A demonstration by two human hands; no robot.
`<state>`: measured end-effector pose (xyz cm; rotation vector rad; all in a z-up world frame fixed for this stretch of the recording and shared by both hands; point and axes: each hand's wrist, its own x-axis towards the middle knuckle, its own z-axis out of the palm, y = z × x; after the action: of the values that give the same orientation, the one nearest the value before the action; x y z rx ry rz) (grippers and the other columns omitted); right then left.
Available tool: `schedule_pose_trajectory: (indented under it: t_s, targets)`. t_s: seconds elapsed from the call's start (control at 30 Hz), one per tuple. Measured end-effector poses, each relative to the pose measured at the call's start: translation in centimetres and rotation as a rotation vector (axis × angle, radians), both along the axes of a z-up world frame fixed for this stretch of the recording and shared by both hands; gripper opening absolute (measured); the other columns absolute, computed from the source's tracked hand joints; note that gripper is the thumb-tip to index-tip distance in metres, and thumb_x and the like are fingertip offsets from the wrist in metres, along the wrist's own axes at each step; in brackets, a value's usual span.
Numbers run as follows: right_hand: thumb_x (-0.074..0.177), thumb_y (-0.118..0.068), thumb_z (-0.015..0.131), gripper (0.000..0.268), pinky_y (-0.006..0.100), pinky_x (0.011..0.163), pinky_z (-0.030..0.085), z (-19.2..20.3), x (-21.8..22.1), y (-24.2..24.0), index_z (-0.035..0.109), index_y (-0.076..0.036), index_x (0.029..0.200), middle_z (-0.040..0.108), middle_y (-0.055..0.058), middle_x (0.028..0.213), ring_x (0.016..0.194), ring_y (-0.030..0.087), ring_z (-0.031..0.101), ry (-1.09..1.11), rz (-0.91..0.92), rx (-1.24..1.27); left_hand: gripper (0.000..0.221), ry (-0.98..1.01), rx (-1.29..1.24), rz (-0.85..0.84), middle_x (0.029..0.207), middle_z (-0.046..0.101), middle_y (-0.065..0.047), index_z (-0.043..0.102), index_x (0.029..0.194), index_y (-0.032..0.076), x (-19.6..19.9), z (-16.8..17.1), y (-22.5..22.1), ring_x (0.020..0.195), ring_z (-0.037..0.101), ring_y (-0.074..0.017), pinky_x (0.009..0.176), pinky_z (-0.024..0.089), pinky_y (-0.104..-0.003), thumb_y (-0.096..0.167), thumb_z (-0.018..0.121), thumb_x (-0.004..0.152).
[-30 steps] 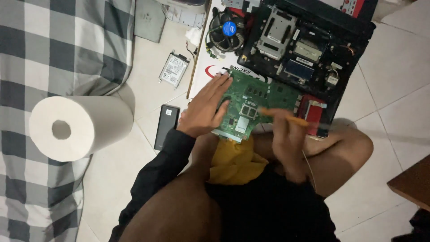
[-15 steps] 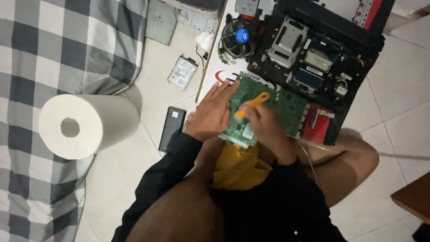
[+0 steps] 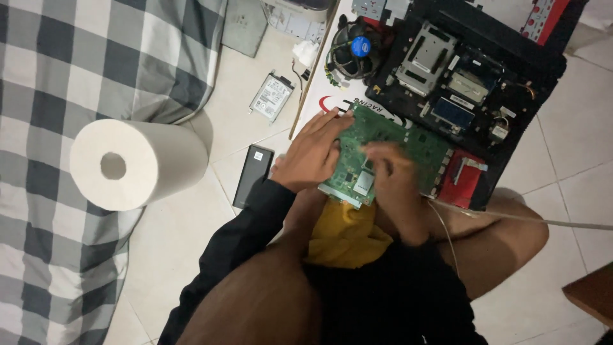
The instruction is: A person sitting on the floor is cleaning a computer motherboard using a small tool and a cloth.
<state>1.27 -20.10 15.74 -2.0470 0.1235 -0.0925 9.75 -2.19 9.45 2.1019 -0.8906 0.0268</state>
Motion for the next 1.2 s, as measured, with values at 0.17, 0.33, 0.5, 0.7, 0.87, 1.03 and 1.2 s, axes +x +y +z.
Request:
schedule_pose_trajectory:
  t_s: [0.17,0.33,0.5,0.7,0.87,1.03,1.2]
  targets:
    - [0.097,0.004,0.057,0.022,0.045,0.096,0.054,-2.4,-2.8,0.8,0.074,-0.008,0.103,0.075,0.015,0.108,0.105,0.036,0.069,-0.043,0.156,0.054,0.046,0.039,-0.013,-0.014,0.135,0.067,-0.012,0.057,0.143,0.011,0.4,0.2,0.2,0.139,0.052,-0.0356,0.120,0.033,-0.049,0.013,0.047,0.098]
    - [0.096,0.005,0.066,0.017,0.041,0.099,0.052,-1.7,-2.1,-0.2,0.072,-0.008,0.103,0.075,0.015,0.110,0.109,0.034,0.069,-0.073,-0.016,-0.072,0.040,0.051,-0.049,0.017,0.131,0.069,-0.011,0.058,0.141,0.013,0.3,-0.2,0.0,0.138,0.053,-0.0333,0.120,0.034,-0.047,0.015,0.048,0.102]
    - [0.100,-0.019,0.060,0.021,0.050,0.098,0.053,3.2,-1.1,1.0,0.079,-0.013,0.107,0.078,0.015,0.102,0.103,0.034,0.073,0.476,0.011,-0.079,0.037,0.034,-0.014,-0.001,0.126,0.070,-0.015,0.059,0.139,0.010,0.3,0.7,0.1,0.135,0.055,-0.0357,0.118,0.035,-0.048,0.013,0.047,0.104]
    - [0.106,-0.006,0.053,0.019,0.051,0.099,0.049,-0.5,-0.5,0.0,0.071,-0.009,0.105,0.072,0.014,0.102,0.099,0.035,0.068,0.271,-0.071,-0.084,0.031,0.069,-0.056,0.046,0.121,0.072,-0.014,0.063,0.134,0.012,0.2,1.3,-0.5,0.131,0.058,-0.0356,0.115,0.038,-0.049,0.015,0.059,0.104]
    - [0.103,-0.004,0.059,0.016,0.046,0.099,0.051,-2.2,-0.8,-1.7,0.073,-0.012,0.102,0.075,0.006,0.104,0.105,0.031,0.070,0.145,0.053,-0.104,0.025,0.003,0.010,0.059,0.115,0.075,-0.007,0.068,0.127,0.017,1.0,0.1,-0.6,0.128,0.062,-0.0281,0.110,0.040,-0.043,0.018,0.060,0.103]
    - [0.099,-0.003,0.066,0.008,0.051,0.097,0.048,-2.6,-0.5,0.3,0.070,-0.007,0.093,0.071,0.016,0.093,0.095,0.040,0.067,-0.010,-0.045,-0.269,0.024,-0.079,-0.007,-0.002,0.106,0.077,-0.009,0.070,0.118,0.013,2.2,1.0,0.2,0.117,0.067,-0.0284,0.099,0.045,-0.040,0.008,0.056,0.099]
    - [0.106,-0.005,0.057,0.018,0.046,0.098,0.047,-0.8,1.6,-0.8,0.072,-0.010,0.097,0.072,0.012,0.096,0.092,0.032,0.066,0.087,-0.049,-0.134,0.018,-0.143,-0.009,0.055,0.100,0.076,-0.008,0.068,0.107,0.016,2.2,1.5,0.1,0.108,0.068,-0.0255,0.090,0.046,-0.038,0.007,0.057,0.096]
